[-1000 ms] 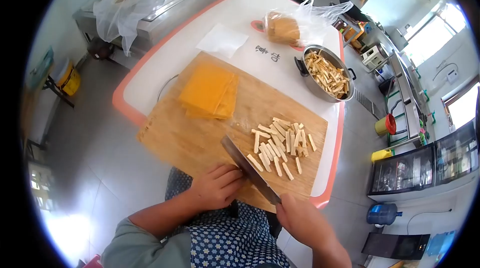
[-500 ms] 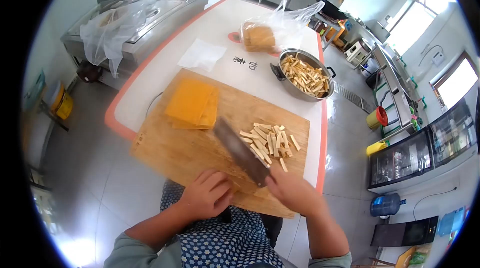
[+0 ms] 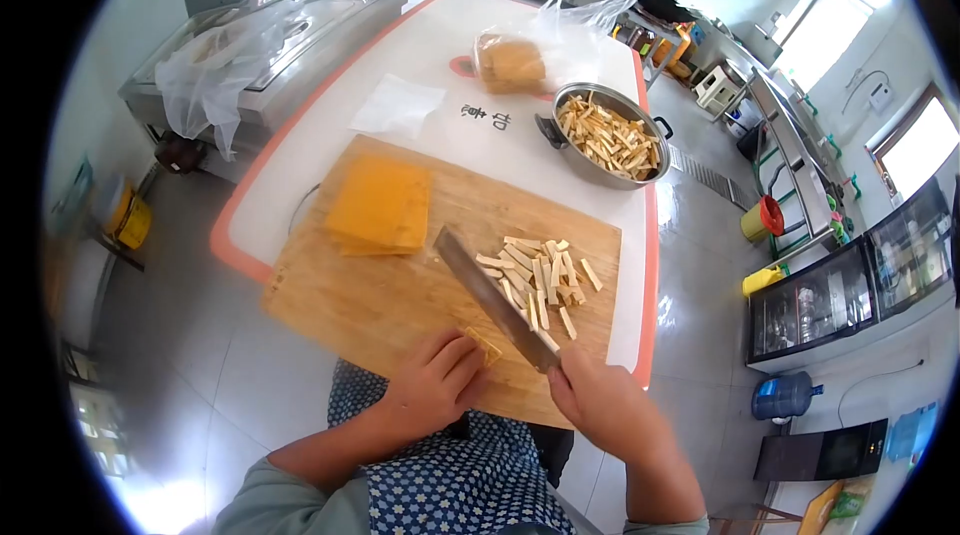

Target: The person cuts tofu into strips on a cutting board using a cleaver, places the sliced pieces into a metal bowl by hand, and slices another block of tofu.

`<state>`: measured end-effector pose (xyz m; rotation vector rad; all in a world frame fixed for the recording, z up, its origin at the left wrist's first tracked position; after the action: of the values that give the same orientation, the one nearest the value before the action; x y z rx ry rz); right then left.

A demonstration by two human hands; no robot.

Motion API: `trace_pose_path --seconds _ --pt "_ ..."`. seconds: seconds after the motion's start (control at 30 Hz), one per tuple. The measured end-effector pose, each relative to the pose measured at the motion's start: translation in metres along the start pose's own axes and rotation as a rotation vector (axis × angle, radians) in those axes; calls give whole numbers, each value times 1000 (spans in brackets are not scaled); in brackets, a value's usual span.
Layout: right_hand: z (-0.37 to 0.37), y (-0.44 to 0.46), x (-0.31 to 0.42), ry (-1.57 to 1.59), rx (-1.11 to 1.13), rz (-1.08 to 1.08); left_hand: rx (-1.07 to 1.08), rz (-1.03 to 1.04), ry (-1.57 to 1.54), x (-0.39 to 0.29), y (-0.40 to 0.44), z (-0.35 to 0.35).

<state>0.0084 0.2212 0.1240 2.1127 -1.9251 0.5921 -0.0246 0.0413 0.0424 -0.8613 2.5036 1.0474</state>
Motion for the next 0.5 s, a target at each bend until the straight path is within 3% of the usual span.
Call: trace_pose_path --seconds 0.03,0.23,0.5 --pt "3 -4 4 -47 -32 -113 9 9 -4 0 -1 -1" --pt "22 -12 8 -82 39 -195 -14 4 -26 6 -4 2" --pt "18 -18 6 -98 130 -117 -14 -5 -13 7 -5 4"
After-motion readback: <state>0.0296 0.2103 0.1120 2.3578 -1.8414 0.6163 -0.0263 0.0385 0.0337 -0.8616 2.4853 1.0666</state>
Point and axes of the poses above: each hand's wrist, its own y-axis towards the middle knuckle, its own z-axis out of the palm, x = y × z, the point moved 6 cm from there along y, towards the middle knuckle, and after that the axes turned 4 degrees about -y, right-handed, at the moved point
